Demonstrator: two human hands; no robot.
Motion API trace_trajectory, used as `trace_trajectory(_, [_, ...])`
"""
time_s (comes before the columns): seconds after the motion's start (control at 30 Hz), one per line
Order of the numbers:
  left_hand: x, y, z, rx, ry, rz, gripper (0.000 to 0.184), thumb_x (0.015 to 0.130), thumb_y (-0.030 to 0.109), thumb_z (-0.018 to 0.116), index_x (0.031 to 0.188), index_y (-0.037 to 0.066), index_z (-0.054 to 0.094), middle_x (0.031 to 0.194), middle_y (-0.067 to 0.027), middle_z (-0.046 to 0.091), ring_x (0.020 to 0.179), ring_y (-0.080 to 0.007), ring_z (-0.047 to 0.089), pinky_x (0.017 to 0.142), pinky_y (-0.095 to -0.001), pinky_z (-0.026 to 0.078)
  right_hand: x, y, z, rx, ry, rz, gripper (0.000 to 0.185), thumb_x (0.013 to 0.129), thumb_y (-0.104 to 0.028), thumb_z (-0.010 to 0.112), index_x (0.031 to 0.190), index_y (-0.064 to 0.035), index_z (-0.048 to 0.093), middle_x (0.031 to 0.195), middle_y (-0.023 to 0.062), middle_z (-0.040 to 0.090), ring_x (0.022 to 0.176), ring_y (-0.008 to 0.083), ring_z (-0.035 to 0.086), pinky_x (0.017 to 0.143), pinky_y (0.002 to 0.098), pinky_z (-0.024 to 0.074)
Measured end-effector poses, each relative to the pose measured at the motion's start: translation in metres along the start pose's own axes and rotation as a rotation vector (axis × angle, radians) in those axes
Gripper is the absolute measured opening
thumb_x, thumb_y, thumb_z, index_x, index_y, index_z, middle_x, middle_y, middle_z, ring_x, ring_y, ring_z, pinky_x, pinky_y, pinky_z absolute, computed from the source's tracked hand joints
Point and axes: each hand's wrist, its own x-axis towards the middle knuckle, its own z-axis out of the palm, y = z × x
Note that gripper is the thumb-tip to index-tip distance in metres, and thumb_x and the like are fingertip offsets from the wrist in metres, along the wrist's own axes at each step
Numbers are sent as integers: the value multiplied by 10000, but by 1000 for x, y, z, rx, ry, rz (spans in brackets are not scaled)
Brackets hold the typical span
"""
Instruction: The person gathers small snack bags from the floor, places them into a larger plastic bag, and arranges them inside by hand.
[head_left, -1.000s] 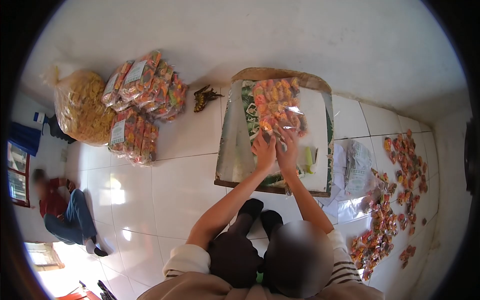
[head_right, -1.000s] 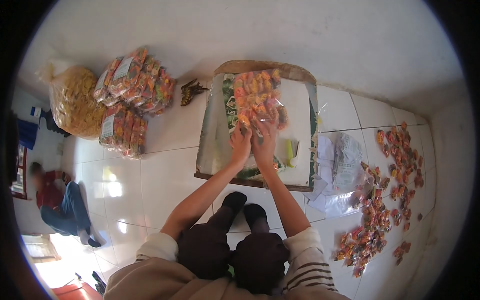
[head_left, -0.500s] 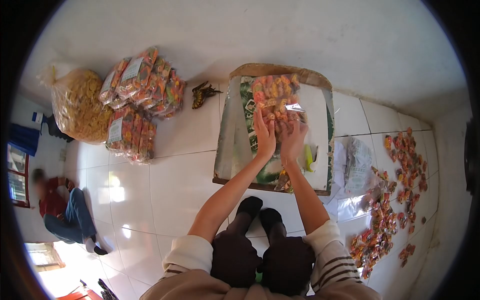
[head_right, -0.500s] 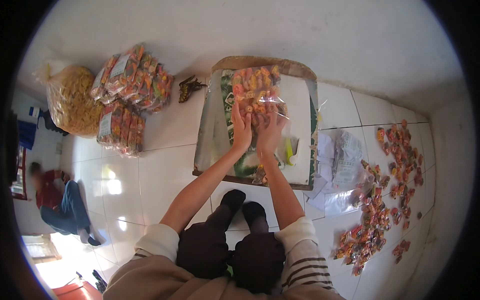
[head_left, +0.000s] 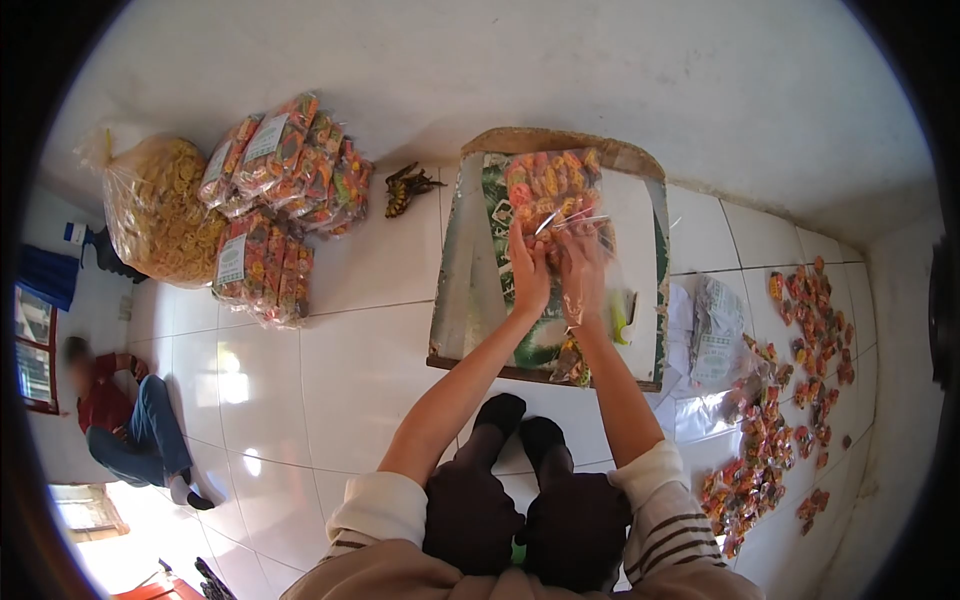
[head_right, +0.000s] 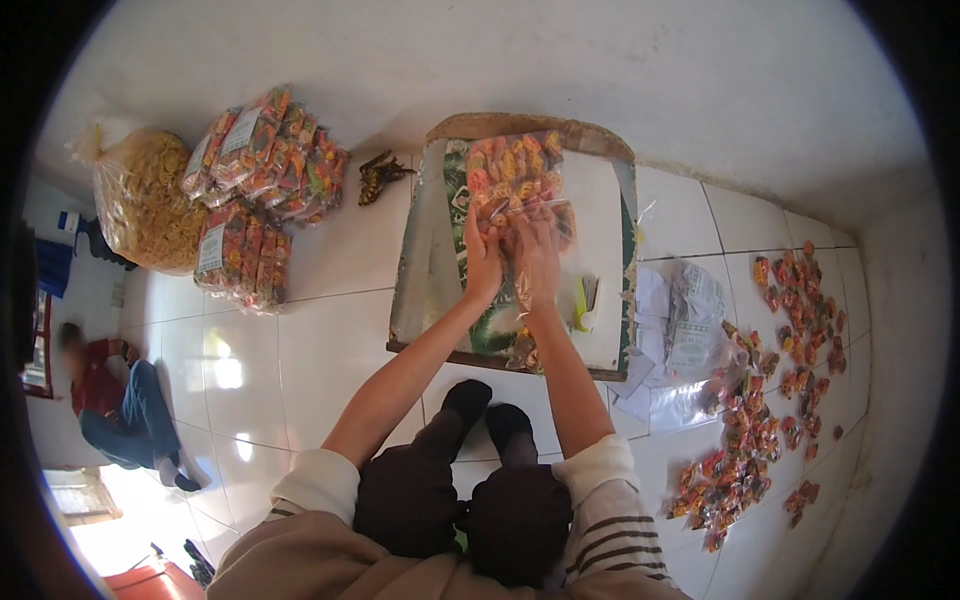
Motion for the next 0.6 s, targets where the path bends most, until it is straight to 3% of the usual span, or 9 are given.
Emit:
trace_trajectory(0.13, [5,-4,-2,-107,15,-20,513,937,169,371,1367,9,143,1381,-180,184,1234,-295,292,1018,-339,255,-13,13,-13,218,-170,53,409,757,-22,553,1162,-62,509,1139,109,500,1094,306,453,916,395,380])
trace_trajectory(0.23, [0,-7,-3,94,38,63,515,935,173,380,1364,4,150,1364,-181,200,1232,-289,295,1022,-337,251,-22,14,-23,342,-210,51,424,739,13,575,1153,-63,527,1142,108,507,1112,300,453,897,375,415])
trace_trajectory(0.4, [-2,-4,-1,94,39,75,569,919,208,431,1368,13,140,1349,-195,210,1214,-297,304,1012,-348,265,-15,12,3,312,-106,31,448,713,57,599,1142,-59,538,1157,108,501,1114,282,461,874,346,447])
trace_trajectory(0.47, [-2,-6,-1,62,38,70,590,908,206,455,1367,13,139,1348,-196,212,1212,-296,304,1010,-350,266,-11,4,10,282,-75,64,414,710,19,612,1109,-78,557,1131,108,504,1190,306,382,922,368,395])
trace_trajectory(0.6, [-4,2,1,131,44,-33,632,880,183,509,1365,14,142,1342,-201,220,1216,-297,294,1000,-356,277,-15,-1,9,184,30,0,472,698,72,575,1147,-67,529,1120,100,503,1205,307,362,930,369,385])
